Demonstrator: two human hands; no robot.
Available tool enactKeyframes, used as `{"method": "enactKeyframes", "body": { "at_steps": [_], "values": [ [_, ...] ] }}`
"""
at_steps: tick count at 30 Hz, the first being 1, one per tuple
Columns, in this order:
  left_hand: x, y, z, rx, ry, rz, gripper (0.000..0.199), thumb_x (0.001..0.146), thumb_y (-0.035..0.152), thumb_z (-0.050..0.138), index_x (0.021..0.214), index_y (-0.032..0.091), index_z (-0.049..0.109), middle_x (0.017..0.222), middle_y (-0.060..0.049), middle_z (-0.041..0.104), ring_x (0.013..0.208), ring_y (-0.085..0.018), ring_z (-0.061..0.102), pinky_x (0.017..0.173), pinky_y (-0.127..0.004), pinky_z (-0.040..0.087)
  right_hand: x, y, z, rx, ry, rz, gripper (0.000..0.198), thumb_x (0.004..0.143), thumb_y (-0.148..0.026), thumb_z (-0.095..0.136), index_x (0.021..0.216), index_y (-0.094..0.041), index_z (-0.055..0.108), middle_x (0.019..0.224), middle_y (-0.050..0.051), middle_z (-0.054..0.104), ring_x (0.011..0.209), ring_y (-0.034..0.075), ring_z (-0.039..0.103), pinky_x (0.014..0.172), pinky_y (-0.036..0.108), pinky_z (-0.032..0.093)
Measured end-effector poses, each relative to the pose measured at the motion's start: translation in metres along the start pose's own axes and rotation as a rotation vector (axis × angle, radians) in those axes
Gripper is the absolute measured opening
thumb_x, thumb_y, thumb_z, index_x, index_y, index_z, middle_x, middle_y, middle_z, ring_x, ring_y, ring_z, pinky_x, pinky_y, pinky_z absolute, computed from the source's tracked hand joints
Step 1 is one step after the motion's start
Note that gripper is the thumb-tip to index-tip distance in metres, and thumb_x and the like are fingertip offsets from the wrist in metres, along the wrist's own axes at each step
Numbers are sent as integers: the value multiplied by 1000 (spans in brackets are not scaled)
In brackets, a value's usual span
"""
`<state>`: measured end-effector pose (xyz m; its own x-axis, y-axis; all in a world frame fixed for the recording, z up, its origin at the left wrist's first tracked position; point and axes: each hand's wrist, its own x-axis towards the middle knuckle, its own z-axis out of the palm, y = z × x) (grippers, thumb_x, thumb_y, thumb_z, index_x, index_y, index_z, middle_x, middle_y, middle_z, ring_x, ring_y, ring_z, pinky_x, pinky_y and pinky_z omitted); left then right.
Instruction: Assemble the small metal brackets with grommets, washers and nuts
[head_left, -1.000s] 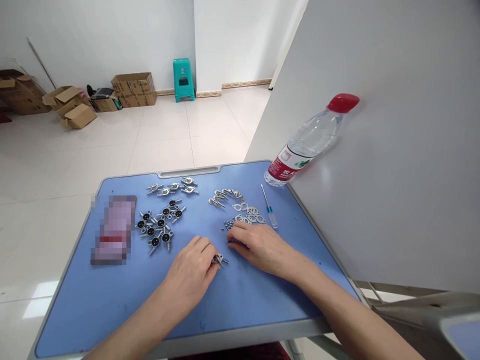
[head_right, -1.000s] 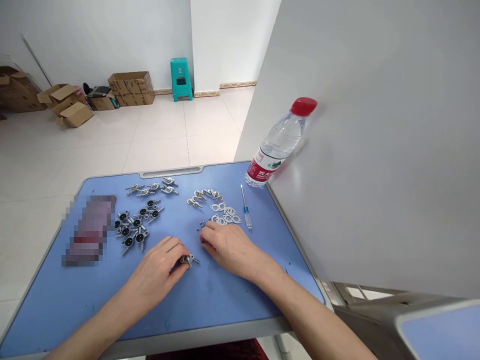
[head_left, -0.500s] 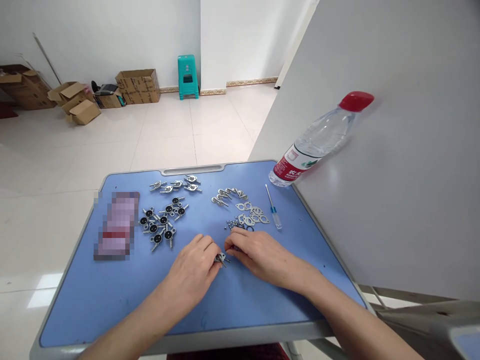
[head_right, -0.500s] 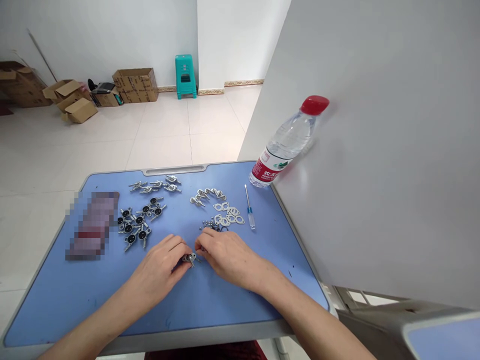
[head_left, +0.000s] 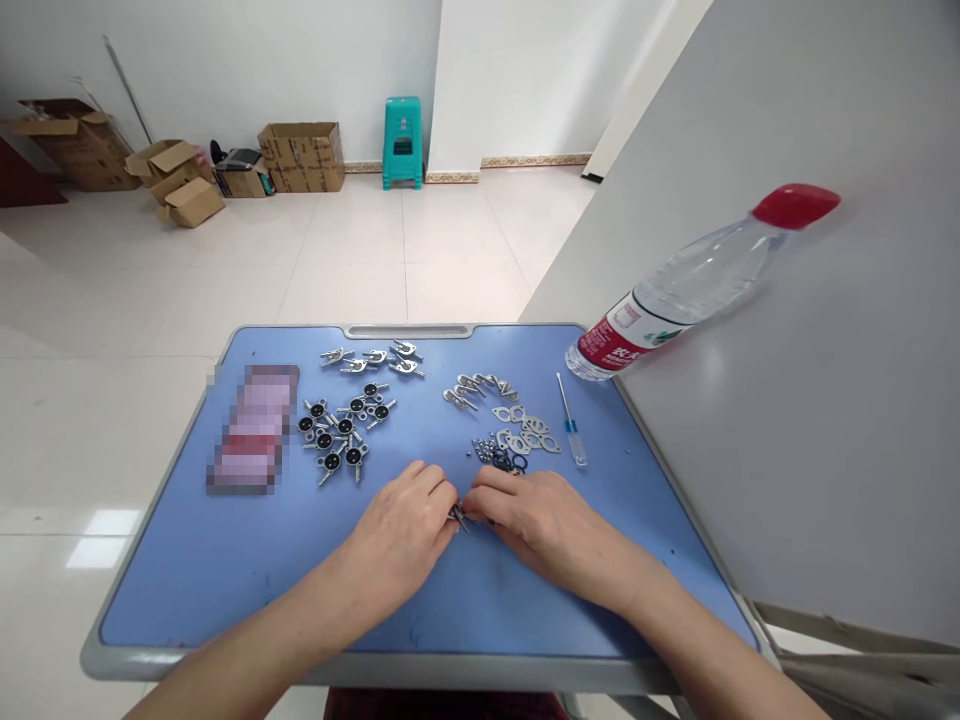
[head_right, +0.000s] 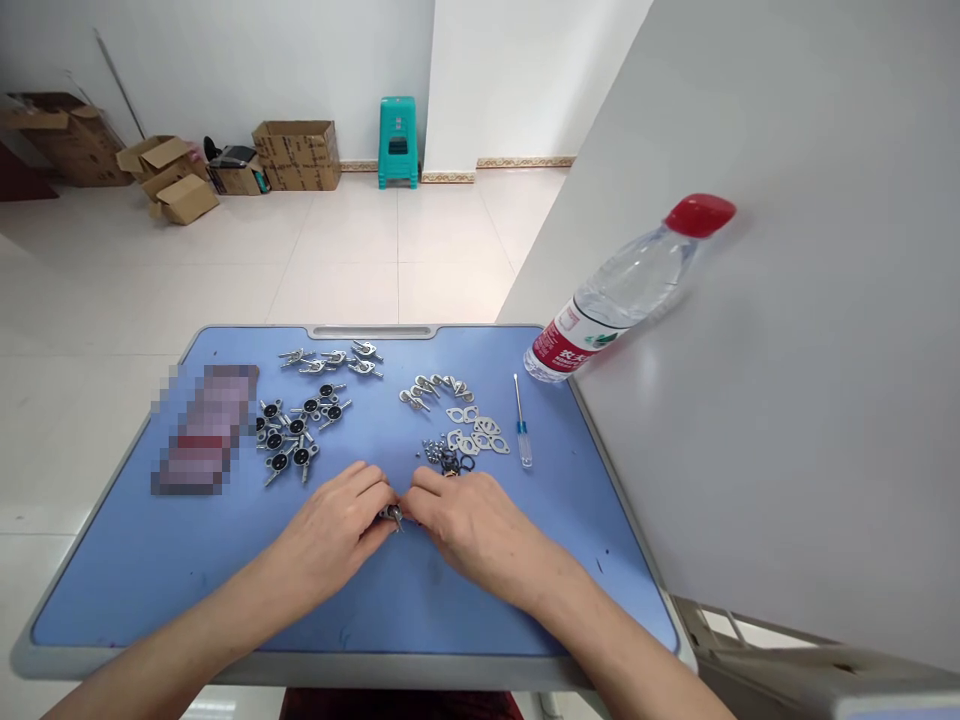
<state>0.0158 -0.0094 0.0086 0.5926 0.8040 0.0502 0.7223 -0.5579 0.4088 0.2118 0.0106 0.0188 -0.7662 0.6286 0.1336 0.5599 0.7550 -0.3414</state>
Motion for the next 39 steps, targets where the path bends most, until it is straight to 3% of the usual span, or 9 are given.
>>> {"method": "enactKeyframes", "body": {
  "at_steps": [9,20,39],
  "values": [
    [2,1,-2,-18,-5,-17,20,90,7,52,73,18,48,80,-1,53,75,-17,50,63,-30,44,2,-3,0,-84,8,-39,37,84,4,32,82,-19,61,68,-1,50,49,10,32,47,26,18],
    [0,1,-3,-21,-35,-32,14,89,10,58,78,17,53,85,-1,57,79,-18,51,67,-32,47,1,5,3,-30,0,22,27,90,-4,39,88,-17,62,77,1,58,53,11,45,48,26,22],
    [1,1,-3,-26,-24,-22,15,89,9,56,77,16,53,83,-1,56,77,-18,51,66,-32,45,-1,-4,8,35,35,84,21,94,-11,42,91,-16,62,77,2,58,54,12,48,47,26,28]
  ]
}}
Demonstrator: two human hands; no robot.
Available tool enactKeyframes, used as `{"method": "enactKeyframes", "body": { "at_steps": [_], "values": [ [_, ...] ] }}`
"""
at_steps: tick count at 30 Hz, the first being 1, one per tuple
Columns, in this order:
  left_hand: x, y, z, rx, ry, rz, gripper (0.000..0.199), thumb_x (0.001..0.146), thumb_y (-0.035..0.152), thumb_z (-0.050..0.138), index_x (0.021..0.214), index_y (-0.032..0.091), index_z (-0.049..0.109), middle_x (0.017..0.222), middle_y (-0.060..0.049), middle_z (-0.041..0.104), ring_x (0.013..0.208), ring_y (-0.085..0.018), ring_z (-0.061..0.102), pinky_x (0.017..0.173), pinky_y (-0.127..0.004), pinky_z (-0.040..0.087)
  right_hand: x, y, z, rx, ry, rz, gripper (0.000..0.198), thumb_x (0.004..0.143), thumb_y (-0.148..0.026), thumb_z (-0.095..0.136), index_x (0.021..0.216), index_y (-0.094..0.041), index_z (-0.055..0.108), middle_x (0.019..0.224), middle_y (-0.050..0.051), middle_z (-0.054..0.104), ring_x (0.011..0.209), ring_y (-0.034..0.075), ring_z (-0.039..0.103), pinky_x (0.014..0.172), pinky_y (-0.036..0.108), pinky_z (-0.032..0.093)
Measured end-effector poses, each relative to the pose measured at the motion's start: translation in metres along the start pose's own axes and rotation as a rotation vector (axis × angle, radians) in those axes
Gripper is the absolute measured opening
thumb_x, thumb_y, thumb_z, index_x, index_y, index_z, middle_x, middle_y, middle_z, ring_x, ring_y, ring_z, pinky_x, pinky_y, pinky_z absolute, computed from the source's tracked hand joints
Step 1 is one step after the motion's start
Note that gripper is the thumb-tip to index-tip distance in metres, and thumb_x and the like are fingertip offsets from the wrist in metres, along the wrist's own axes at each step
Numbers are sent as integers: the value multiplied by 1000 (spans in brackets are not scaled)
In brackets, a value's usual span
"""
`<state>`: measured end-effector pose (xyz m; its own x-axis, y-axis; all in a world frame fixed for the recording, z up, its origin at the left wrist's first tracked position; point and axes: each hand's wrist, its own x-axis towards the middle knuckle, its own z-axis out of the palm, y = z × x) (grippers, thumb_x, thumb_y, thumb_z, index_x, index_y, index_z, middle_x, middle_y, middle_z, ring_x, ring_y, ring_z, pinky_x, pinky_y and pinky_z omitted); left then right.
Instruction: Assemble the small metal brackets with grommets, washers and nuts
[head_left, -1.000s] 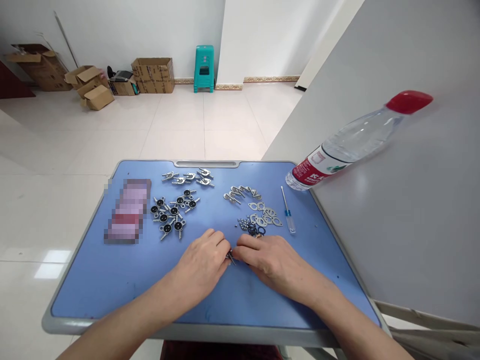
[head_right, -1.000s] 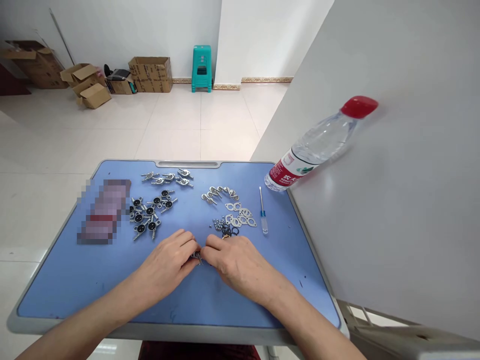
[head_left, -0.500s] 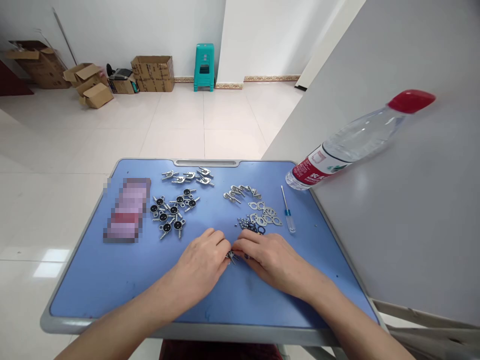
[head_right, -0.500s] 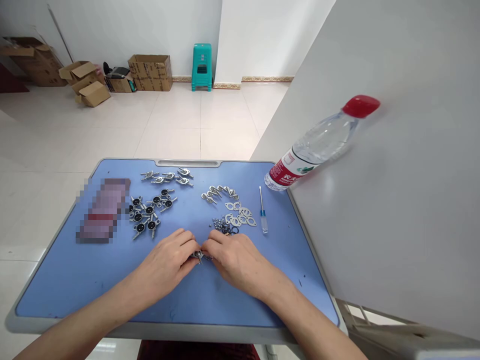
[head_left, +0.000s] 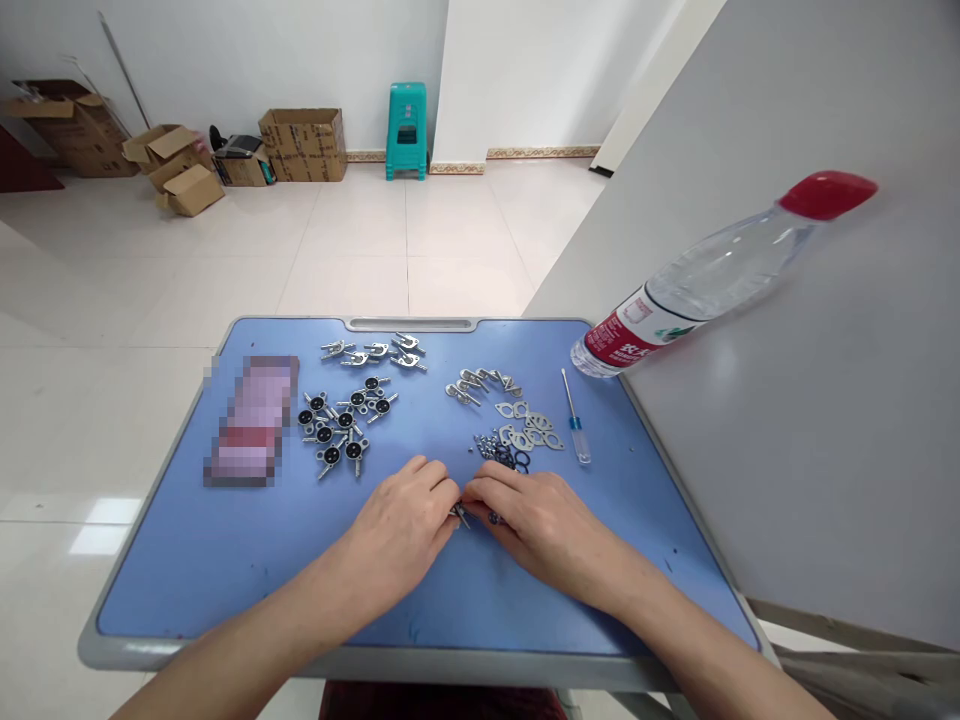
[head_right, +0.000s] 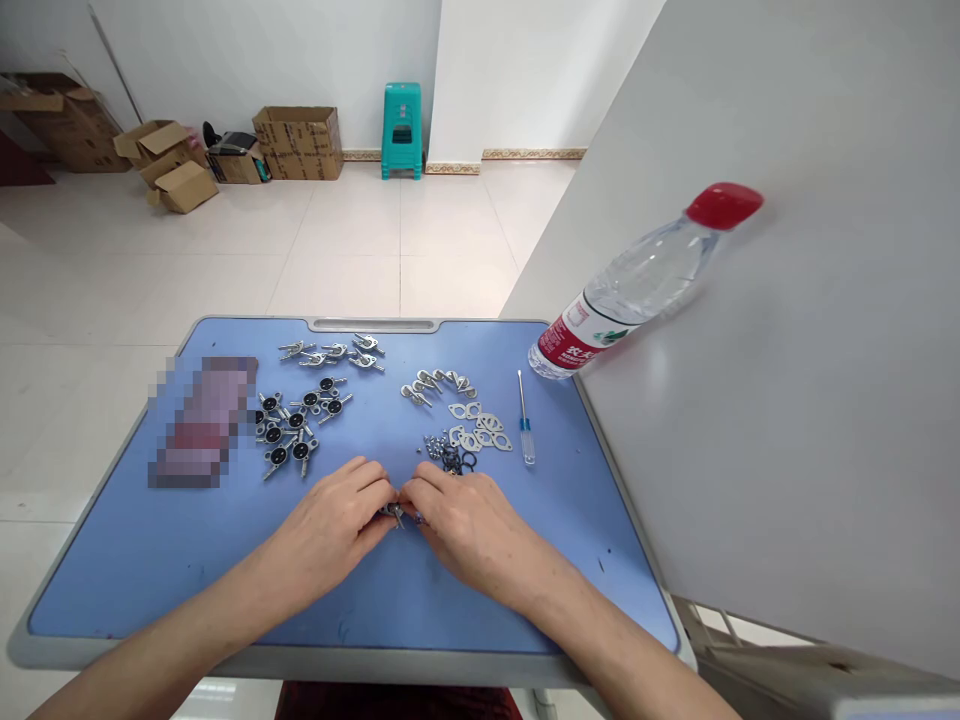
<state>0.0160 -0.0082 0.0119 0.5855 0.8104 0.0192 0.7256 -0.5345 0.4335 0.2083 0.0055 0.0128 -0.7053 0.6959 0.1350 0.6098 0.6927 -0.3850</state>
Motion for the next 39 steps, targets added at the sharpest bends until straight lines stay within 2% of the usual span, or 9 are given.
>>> {"method": "enactKeyframes", "body": {
  "at_steps": [6,10,17,21,32,39],
  "values": [
    [1,0,0,-11,17,17,15,89,9,58,77,16,54,82,-1,55,76,-17,50,64,-30,44,7,1,-8,397,-112,241,16,89,-10,53,80,-19,62,74,-1,61,63,11,54,59,22,41],
    [0,0,-1,-19,30,21,14,87,8,61,77,16,54,82,-1,55,77,-17,50,64,-29,43,11,1,-12,453,-137,328,15,86,-8,57,76,-19,61,71,-4,61,61,10,52,57,20,39],
    [-1,-1,0,-38,22,8,12,86,7,61,79,15,55,83,-1,56,78,-17,51,65,-30,44,9,-4,-12,336,-24,243,10,85,-10,60,81,-18,62,75,-1,61,61,10,52,56,21,38],
    [1,-1,1,-38,15,2,13,87,6,58,80,16,55,83,-1,57,77,-17,51,66,-30,44,9,-6,-3,334,8,255,12,87,-13,57,78,-18,63,72,0,61,62,11,53,55,22,40],
    [1,-1,-2,-41,13,6,17,87,7,58,75,17,52,82,-1,56,77,-17,51,66,-30,44,12,-7,-8,339,-29,302,14,82,-7,58,75,-19,61,71,-1,62,62,11,55,56,21,41],
    [0,-1,0,-47,31,3,15,87,6,58,77,17,54,82,-1,57,77,-17,50,66,-30,45,6,-7,2,202,24,218,10,85,-9,59,79,-17,61,73,0,61,58,12,54,53,23,39]
  ]
}}
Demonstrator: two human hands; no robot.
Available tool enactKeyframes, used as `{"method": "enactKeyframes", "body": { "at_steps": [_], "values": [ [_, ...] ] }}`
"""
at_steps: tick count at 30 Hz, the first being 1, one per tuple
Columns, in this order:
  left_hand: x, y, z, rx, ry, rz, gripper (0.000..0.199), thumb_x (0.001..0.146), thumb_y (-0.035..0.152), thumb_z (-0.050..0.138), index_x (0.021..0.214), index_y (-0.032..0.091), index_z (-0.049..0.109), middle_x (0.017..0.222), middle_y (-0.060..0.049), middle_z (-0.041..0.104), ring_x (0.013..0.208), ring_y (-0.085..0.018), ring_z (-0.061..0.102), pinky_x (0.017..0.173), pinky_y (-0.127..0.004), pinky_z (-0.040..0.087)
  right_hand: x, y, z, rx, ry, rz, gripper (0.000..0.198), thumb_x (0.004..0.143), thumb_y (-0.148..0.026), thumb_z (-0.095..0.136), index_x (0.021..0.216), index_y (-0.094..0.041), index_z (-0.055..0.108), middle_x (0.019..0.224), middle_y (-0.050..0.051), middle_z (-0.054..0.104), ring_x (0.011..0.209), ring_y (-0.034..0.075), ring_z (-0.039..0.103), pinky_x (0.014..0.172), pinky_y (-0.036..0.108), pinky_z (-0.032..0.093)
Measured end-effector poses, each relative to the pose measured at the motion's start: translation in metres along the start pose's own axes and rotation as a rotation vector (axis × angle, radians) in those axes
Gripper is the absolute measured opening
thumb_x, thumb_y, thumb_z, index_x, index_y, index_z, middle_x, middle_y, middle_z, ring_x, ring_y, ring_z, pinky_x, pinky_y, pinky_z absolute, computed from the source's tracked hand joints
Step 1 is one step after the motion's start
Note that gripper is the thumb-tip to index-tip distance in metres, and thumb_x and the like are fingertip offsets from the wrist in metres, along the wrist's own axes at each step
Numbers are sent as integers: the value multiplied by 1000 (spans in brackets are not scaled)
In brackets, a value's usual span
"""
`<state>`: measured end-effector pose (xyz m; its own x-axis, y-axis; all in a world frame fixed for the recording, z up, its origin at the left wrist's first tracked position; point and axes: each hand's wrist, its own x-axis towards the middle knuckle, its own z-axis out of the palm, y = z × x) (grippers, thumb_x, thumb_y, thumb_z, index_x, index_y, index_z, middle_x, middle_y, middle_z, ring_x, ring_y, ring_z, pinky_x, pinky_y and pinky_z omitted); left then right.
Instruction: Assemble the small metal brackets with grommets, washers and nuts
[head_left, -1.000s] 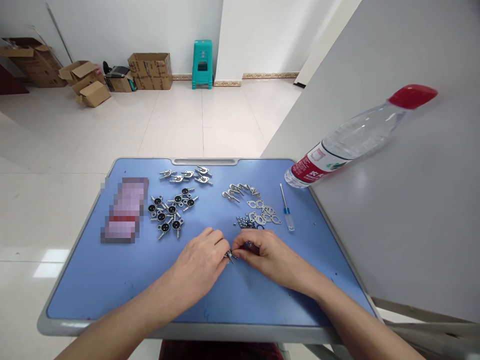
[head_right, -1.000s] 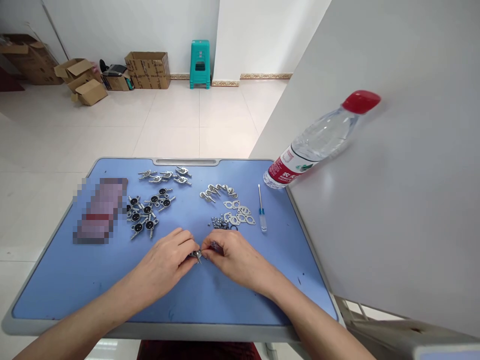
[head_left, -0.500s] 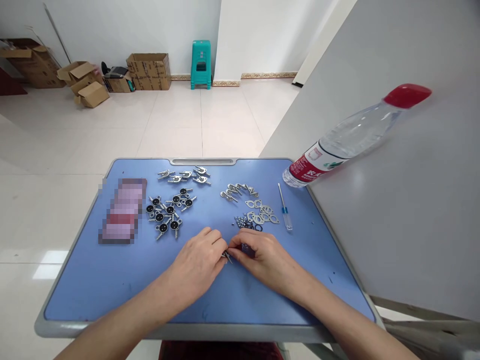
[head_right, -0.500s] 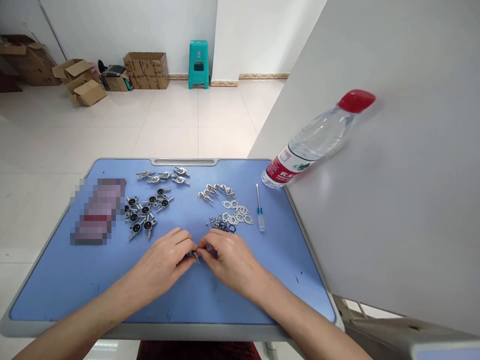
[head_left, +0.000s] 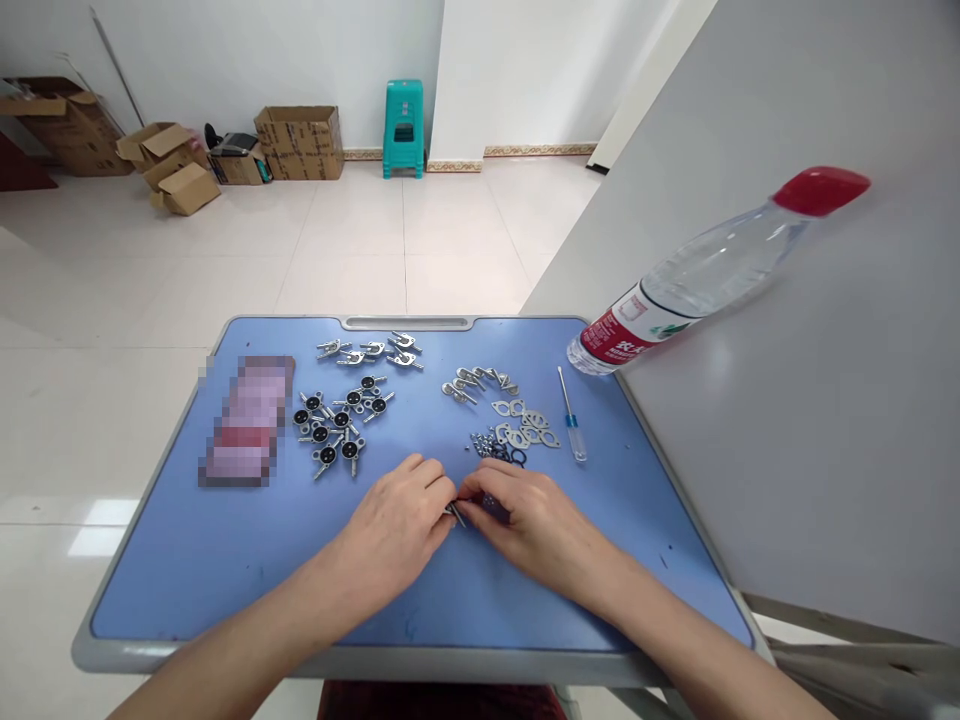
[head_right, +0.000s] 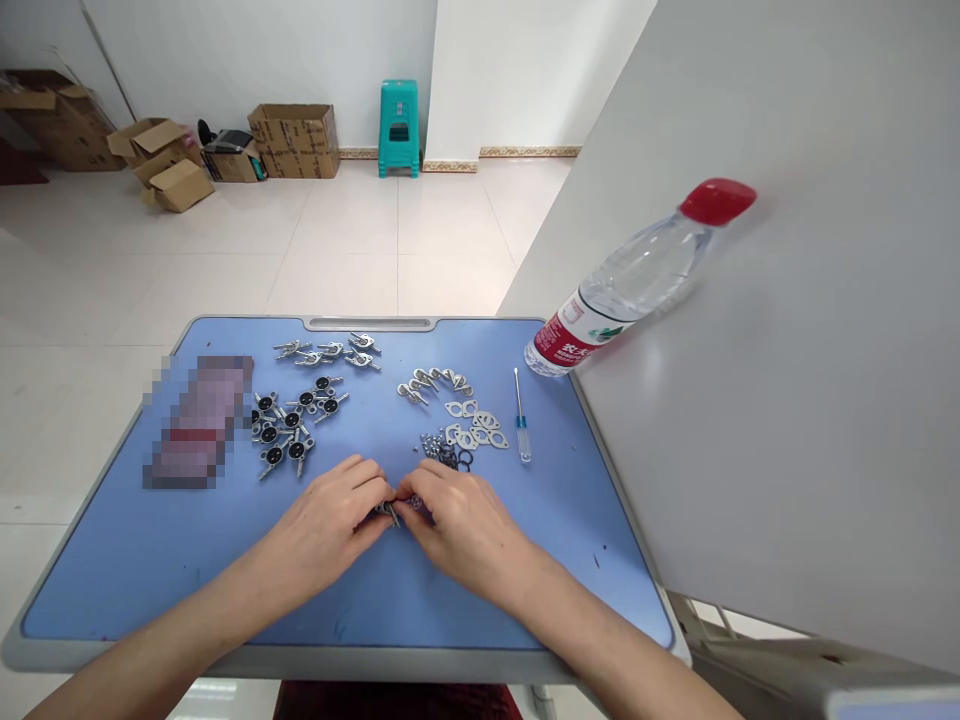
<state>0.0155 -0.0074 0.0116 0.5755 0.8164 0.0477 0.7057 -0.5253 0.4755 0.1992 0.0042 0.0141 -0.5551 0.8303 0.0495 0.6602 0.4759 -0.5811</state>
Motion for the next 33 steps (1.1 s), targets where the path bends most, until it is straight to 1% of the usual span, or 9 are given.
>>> {"method": "enactKeyframes", "body": {
  "at_steps": [3,7,11,14,18,22,24,26,33],
  "values": [
    [0,0,0,-5,-7,-6,15,88,7,56,77,17,54,83,-1,56,77,-17,50,66,-30,45,-1,1,2,-23,11,-2,10,85,-10,58,79,-17,61,75,1,61,58,12,55,52,23,40],
    [1,-1,0,-4,-18,-4,15,89,8,55,78,17,54,83,-1,57,78,-18,51,67,-31,45,-1,1,3,5,-3,6,11,85,-9,57,80,-17,62,74,1,62,60,12,57,53,23,42],
    [1,-1,0,-6,-22,-9,13,88,8,58,78,17,55,84,-1,57,79,-18,51,67,-31,45,-2,4,2,0,12,-14,13,86,-8,54,83,-17,63,74,2,64,63,14,60,56,24,44],
    [0,0,-1,-4,-31,-11,12,85,8,62,80,16,56,84,-1,57,79,-18,51,68,-31,45,-3,8,-3,-32,-5,-49,17,87,-6,51,88,-17,64,78,3,64,66,14,61,58,25,43],
    [0,0,-2,-5,-30,-7,12,86,8,62,79,16,56,83,-1,56,79,-17,51,67,-30,44,-6,9,-9,-131,-41,-130,24,87,-1,45,92,-16,63,78,3,62,63,14,58,55,25,39],
    [-1,-1,-1,7,-14,8,13,87,8,61,78,16,55,83,-1,56,78,-17,51,66,-30,44,-9,7,-6,-276,-51,-196,29,83,3,40,88,-16,61,71,1,57,53,12,49,49,25,28],
    [0,-1,1,11,-14,6,14,86,8,62,76,16,55,82,-1,55,77,-17,51,66,-30,44,-10,5,-3,-328,-38,-226,32,81,5,37,87,-16,60,70,1,55,50,12,46,47,26,25],
    [0,-2,2,13,-17,1,15,86,8,62,75,16,54,82,-1,56,77,-17,50,66,-30,44,-11,3,0,-357,-11,-263,33,81,6,35,87,-16,59,70,1,55,50,12,44,47,27,23],
    [-1,-2,2,-9,-27,-20,16,86,6,60,74,15,54,82,-1,55,77,-17,50,66,-30,44,-11,-3,1,-408,90,-341,32,86,5,32,86,-15,58,64,1,53,49,13,44,46,27,27]
  ]
}}
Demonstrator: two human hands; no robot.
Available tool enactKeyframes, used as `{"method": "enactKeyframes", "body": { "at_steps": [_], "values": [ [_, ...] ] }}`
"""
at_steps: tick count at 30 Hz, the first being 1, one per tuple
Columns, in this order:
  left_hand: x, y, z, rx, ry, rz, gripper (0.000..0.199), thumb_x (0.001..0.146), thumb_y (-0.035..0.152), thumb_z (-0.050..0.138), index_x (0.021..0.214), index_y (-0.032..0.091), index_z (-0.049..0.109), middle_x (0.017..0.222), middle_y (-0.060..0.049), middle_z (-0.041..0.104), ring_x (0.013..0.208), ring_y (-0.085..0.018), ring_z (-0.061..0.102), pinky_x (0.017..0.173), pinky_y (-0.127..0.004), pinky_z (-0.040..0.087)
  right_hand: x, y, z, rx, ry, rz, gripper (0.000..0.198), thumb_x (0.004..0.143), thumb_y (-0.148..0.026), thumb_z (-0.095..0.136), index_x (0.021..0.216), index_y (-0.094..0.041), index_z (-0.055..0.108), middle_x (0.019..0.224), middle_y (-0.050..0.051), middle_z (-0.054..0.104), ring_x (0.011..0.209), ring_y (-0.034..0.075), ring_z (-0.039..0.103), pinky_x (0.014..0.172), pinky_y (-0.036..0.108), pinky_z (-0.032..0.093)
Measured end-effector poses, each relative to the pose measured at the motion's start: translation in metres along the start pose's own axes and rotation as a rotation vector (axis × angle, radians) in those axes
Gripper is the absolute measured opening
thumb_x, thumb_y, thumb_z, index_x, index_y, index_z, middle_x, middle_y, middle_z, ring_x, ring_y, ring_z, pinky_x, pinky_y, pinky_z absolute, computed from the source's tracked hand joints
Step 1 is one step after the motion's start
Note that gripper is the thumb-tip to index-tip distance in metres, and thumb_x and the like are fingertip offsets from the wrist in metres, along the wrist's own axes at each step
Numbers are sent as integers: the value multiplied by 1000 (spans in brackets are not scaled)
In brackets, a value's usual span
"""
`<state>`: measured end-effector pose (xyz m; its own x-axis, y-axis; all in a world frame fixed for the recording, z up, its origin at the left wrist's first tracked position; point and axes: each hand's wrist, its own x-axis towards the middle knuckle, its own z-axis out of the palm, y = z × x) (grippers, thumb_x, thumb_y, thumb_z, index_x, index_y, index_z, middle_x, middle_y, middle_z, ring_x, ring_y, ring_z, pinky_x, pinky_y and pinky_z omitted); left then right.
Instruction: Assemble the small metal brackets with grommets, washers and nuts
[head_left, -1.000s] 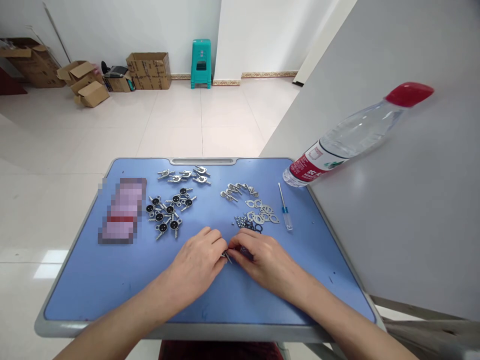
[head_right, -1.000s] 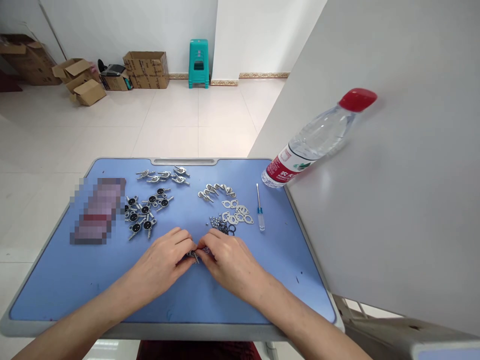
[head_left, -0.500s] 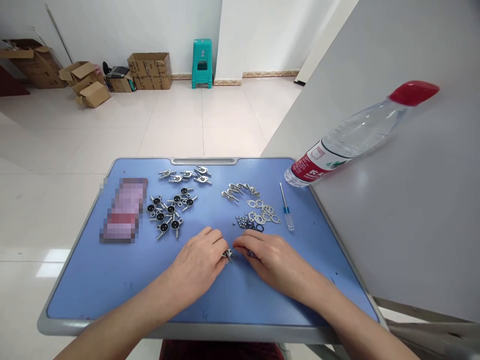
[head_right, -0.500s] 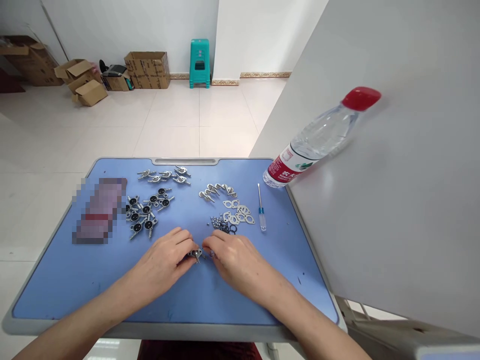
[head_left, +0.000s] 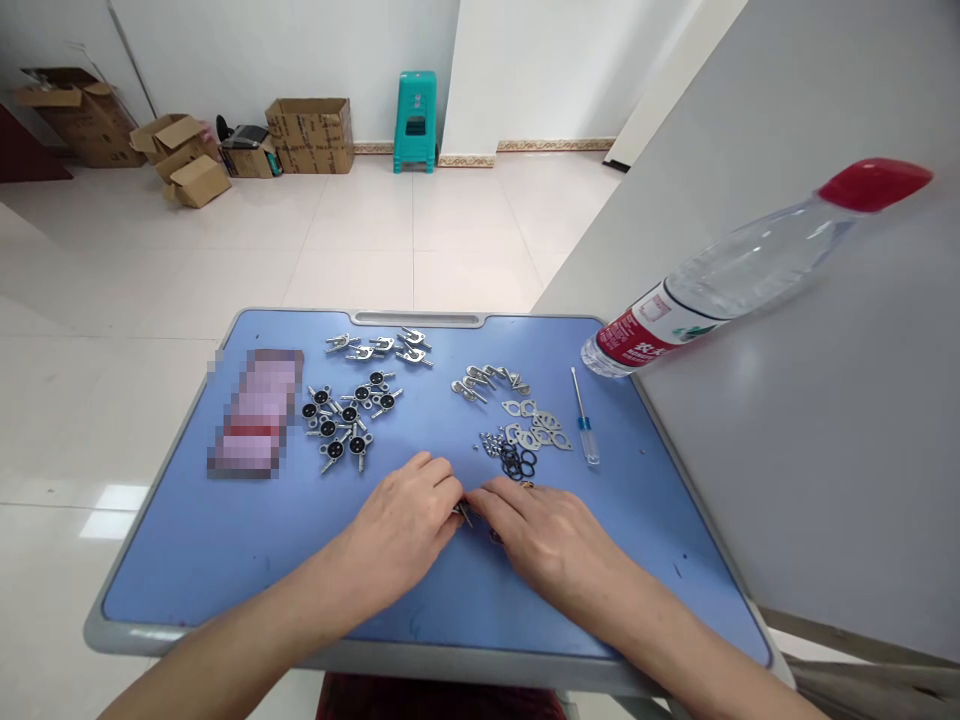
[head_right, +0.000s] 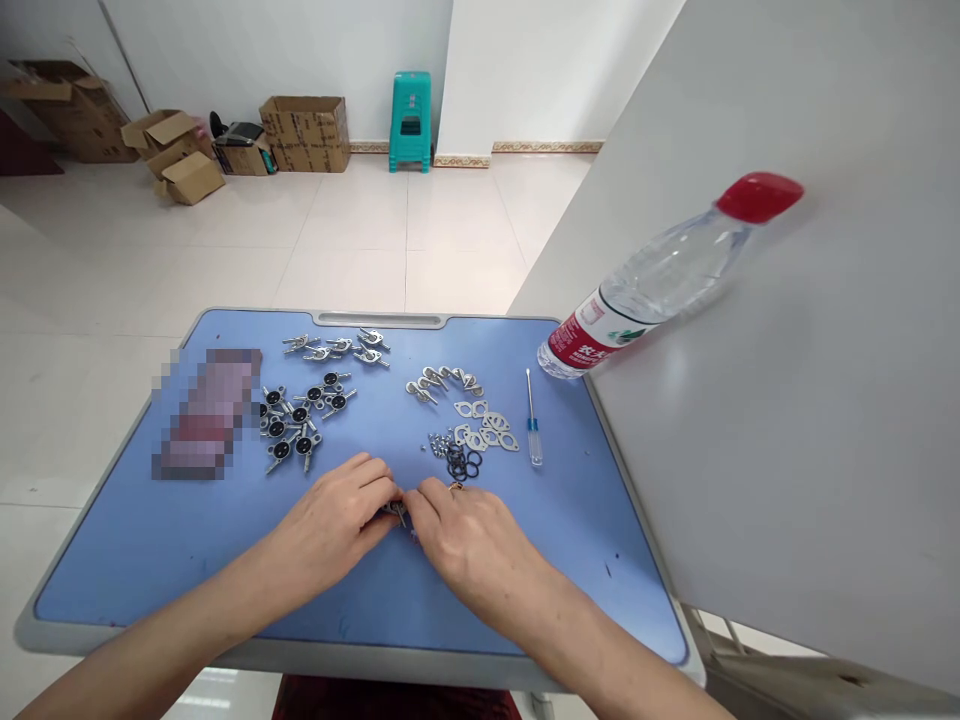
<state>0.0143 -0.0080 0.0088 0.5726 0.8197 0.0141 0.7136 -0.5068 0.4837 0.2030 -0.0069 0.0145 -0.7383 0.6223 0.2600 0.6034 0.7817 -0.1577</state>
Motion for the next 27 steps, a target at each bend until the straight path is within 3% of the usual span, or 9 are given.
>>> {"method": "enactKeyframes", "body": {
  "at_steps": [17,27],
  "values": [
    [1,1,-2,19,-5,14,14,87,10,61,76,16,55,82,0,55,78,-17,50,66,-30,43,-3,8,-3,92,-9,78,26,92,-5,35,85,-17,57,68,0,57,51,12,47,46,27,23],
    [0,0,0,22,17,21,17,85,7,62,74,16,53,80,0,55,75,-16,50,64,-30,43,1,3,2,107,-8,19,28,92,-4,35,87,-17,59,71,0,57,49,11,44,45,26,25]
  ]
}}
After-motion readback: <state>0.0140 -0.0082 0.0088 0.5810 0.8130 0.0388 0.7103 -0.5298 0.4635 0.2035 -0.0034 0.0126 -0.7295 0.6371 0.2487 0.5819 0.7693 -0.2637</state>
